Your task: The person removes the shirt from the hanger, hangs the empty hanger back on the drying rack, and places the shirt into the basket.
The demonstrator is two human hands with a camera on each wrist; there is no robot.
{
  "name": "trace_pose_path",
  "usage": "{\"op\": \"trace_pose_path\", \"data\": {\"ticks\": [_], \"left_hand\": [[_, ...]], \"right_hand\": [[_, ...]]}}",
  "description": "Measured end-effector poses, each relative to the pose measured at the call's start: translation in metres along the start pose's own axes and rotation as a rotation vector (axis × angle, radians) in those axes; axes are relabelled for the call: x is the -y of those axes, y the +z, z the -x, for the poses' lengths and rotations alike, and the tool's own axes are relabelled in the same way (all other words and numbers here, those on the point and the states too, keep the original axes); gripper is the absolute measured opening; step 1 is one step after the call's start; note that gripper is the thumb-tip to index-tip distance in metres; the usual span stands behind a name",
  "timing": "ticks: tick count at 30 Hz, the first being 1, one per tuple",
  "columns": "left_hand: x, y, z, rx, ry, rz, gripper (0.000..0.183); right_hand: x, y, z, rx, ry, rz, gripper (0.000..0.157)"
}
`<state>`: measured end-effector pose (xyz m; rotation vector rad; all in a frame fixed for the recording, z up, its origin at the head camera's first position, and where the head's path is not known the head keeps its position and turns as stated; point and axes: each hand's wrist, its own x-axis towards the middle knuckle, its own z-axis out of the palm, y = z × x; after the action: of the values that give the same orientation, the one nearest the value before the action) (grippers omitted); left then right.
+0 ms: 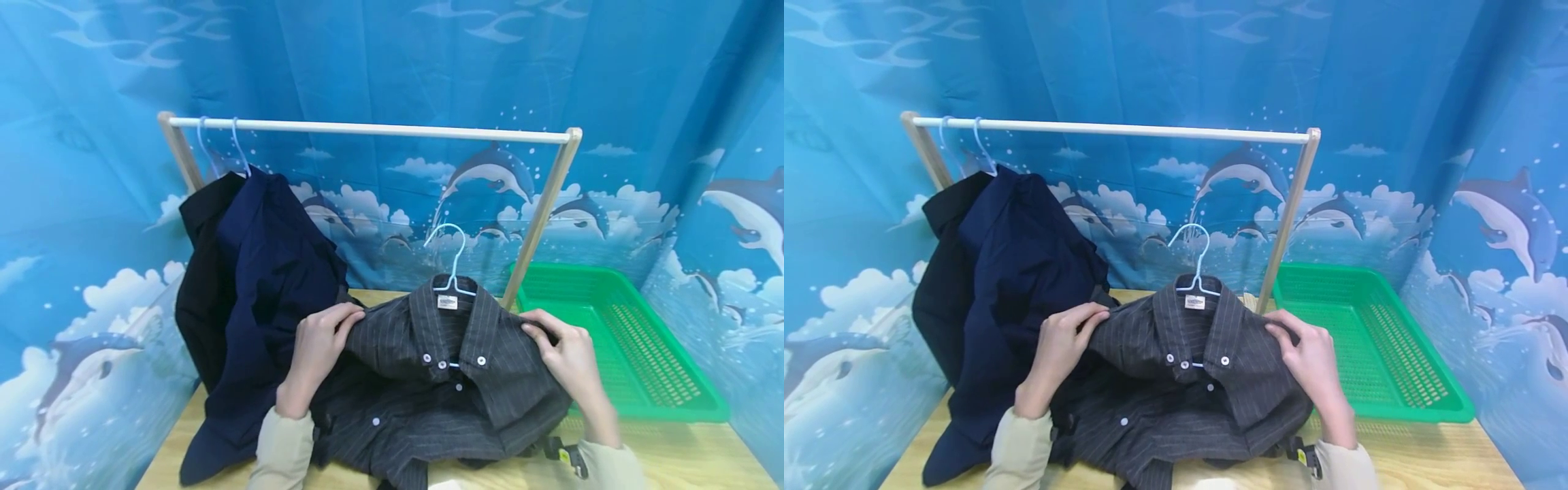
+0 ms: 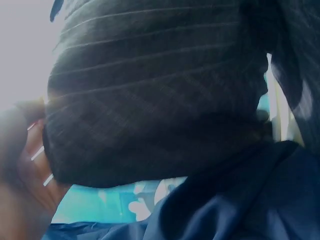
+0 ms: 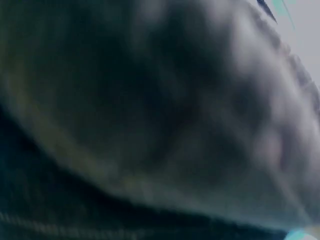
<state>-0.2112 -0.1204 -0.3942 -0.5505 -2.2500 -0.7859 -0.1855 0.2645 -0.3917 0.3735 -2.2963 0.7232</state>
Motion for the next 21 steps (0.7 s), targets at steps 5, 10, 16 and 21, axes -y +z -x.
{"op": "trace_pose_path", "data": {"ticks": [5,10,16,21], "left_hand": [[-0.007,0.01,0.0,-0.054,0.038,-0.022,0.01],[-0.017,0.021,-0.001,-0.098,0.116,-0.072,0.011],[-0.023,0.032,0.001,-0.146,0.184,-0.157,0.006],[-0.026,0.037,0.001,-0.095,0.211,-0.193,0.011]], "right_hand": [[0.007,0.007,-0.001,0.005,-0.024,-0.03,0.02],[0.012,0.012,-0.001,0.015,-0.033,-0.053,0.02],[0.02,0.022,0.001,0.063,-0.064,-0.084,0.023],[0.027,0.029,0.003,0.098,-0.096,-0.097,0.025]]}}
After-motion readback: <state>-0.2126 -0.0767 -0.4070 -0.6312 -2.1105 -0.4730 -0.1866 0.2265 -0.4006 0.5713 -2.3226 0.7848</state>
